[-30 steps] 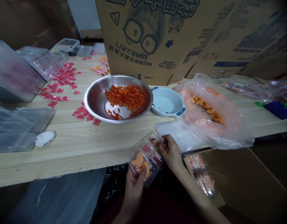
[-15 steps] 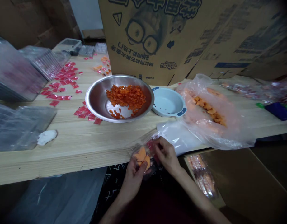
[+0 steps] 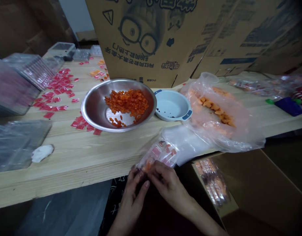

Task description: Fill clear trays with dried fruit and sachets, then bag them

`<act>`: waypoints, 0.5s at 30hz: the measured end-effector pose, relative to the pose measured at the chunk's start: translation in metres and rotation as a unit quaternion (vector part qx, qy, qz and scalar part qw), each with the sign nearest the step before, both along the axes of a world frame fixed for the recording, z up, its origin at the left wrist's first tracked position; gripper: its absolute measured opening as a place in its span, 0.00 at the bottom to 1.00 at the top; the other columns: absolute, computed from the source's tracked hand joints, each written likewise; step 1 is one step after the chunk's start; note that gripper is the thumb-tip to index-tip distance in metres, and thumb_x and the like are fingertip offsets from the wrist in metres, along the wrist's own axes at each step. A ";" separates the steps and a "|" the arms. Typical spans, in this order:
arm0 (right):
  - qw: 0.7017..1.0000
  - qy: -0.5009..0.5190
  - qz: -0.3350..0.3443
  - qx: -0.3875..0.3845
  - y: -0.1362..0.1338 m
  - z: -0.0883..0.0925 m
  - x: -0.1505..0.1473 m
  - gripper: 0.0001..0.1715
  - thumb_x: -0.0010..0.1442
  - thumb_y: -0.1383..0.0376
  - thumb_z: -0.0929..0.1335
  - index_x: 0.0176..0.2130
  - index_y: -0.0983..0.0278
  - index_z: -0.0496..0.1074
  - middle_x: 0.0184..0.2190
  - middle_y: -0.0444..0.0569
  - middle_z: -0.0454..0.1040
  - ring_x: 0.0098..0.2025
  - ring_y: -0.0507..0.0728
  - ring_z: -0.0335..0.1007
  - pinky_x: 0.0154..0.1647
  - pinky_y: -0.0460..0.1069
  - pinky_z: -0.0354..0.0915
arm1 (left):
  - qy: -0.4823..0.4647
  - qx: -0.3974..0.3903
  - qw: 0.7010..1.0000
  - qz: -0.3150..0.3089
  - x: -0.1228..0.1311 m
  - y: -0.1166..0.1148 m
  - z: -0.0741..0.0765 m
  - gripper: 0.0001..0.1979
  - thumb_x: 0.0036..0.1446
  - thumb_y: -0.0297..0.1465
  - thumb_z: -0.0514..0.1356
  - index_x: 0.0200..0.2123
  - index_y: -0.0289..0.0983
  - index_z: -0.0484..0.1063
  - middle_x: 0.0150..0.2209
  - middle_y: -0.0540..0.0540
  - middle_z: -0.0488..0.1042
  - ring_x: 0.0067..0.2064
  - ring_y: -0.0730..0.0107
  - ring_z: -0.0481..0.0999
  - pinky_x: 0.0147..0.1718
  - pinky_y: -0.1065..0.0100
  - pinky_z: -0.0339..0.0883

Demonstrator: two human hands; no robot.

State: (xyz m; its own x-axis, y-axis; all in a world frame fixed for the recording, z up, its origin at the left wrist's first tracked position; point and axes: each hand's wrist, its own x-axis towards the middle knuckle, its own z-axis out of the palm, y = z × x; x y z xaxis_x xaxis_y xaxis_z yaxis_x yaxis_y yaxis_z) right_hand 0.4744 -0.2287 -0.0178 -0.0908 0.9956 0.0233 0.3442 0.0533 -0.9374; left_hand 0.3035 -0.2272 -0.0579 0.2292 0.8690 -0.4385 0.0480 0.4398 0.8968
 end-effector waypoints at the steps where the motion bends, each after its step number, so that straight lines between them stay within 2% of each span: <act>1: 0.999 0.030 0.021 -0.012 -0.001 0.004 -0.005 0.09 0.67 0.74 0.67 0.38 0.61 0.74 0.36 0.44 0.76 0.38 0.53 0.73 0.41 0.47 0.68 | -0.010 0.008 1.000 -0.003 -0.002 0.002 0.002 0.22 0.55 0.43 0.70 0.53 0.43 0.82 0.67 0.40 0.72 0.72 0.44 0.63 0.71 0.46 0.56; 4: 0.996 0.063 0.066 -0.022 -0.006 0.011 -0.014 0.13 0.64 0.77 0.67 0.38 0.60 0.76 0.37 0.43 0.79 0.41 0.53 0.76 0.46 0.49 0.72 | -0.090 -0.027 0.995 0.009 0.005 0.006 0.003 0.18 0.55 0.40 0.70 0.47 0.40 0.84 0.51 0.40 0.84 0.57 0.44 0.80 0.61 0.50 0.71; 6: 0.997 0.031 0.061 -0.021 -0.010 0.013 -0.011 0.12 0.64 0.75 0.71 0.41 0.59 0.77 0.41 0.46 0.80 0.45 0.56 0.77 0.50 0.52 0.74 | -0.102 -0.051 0.992 0.044 0.012 0.005 0.003 0.18 0.54 0.41 0.72 0.45 0.38 0.85 0.47 0.40 0.85 0.51 0.46 0.84 0.54 0.53 0.76; 7: 0.999 0.001 0.049 -0.015 -0.012 0.013 -0.007 0.16 0.62 0.72 0.75 0.48 0.58 0.77 0.48 0.49 0.79 0.52 0.59 0.77 0.54 0.55 0.75 | -0.095 -0.056 0.992 0.055 0.015 0.004 0.003 0.18 0.54 0.42 0.72 0.44 0.38 0.85 0.46 0.40 0.85 0.50 0.46 0.84 0.52 0.54 0.77; 8: 0.998 -0.039 0.038 -0.008 -0.014 0.013 -0.002 0.30 0.58 0.68 0.79 0.58 0.57 0.74 0.57 0.55 0.76 0.61 0.64 0.72 0.59 0.60 0.73 | -0.082 -0.055 0.993 0.060 0.018 0.002 0.004 0.18 0.55 0.43 0.72 0.45 0.38 0.85 0.46 0.40 0.86 0.49 0.47 0.84 0.52 0.55 0.77; 10: 0.990 -0.136 0.032 0.008 -0.020 0.014 0.006 0.66 0.49 0.64 0.84 0.75 0.57 0.53 0.73 0.66 0.56 0.75 0.75 0.50 0.69 0.72 0.61 | -0.042 -0.023 0.998 0.043 0.019 -0.001 0.006 0.17 0.58 0.44 0.70 0.46 0.40 0.86 0.48 0.41 0.85 0.52 0.47 0.83 0.56 0.54 0.75; 11: 0.982 -0.186 0.040 0.011 -0.022 0.014 0.008 0.75 0.49 0.65 0.84 0.78 0.58 0.42 0.76 0.69 0.45 0.78 0.78 0.39 0.71 0.77 0.54 | -0.017 0.010 1.000 0.021 0.019 -0.003 0.008 0.16 0.59 0.43 0.69 0.46 0.42 0.86 0.49 0.41 0.85 0.53 0.46 0.83 0.58 0.53 0.74; 12: 0.972 -0.231 0.049 0.009 -0.025 0.015 0.010 0.75 0.52 0.69 0.82 0.79 0.58 0.36 0.77 0.70 0.40 0.78 0.79 0.33 0.71 0.80 0.48 | 0.005 0.052 0.999 -0.009 0.019 -0.003 0.009 0.15 0.60 0.43 0.68 0.47 0.43 0.86 0.50 0.42 0.85 0.54 0.46 0.82 0.60 0.52 0.73; 13: 0.962 -0.268 0.056 0.005 -0.027 0.016 0.011 0.71 0.56 0.74 0.78 0.79 0.59 0.33 0.78 0.70 0.39 0.78 0.79 0.32 0.71 0.81 0.45 | 0.025 0.096 0.994 -0.045 0.018 -0.004 0.011 0.14 0.60 0.41 0.68 0.47 0.45 0.86 0.51 0.42 0.84 0.55 0.46 0.82 0.61 0.51 0.72; 15: 0.948 -0.313 0.053 0.002 -0.029 0.020 0.015 0.60 0.61 0.80 0.69 0.79 0.61 0.35 0.77 0.69 0.43 0.78 0.75 0.36 0.72 0.79 0.46 | 0.045 0.180 0.976 -0.119 0.018 -0.004 0.017 0.13 0.60 0.38 0.68 0.48 0.49 0.86 0.52 0.44 0.84 0.55 0.46 0.82 0.61 0.50 0.73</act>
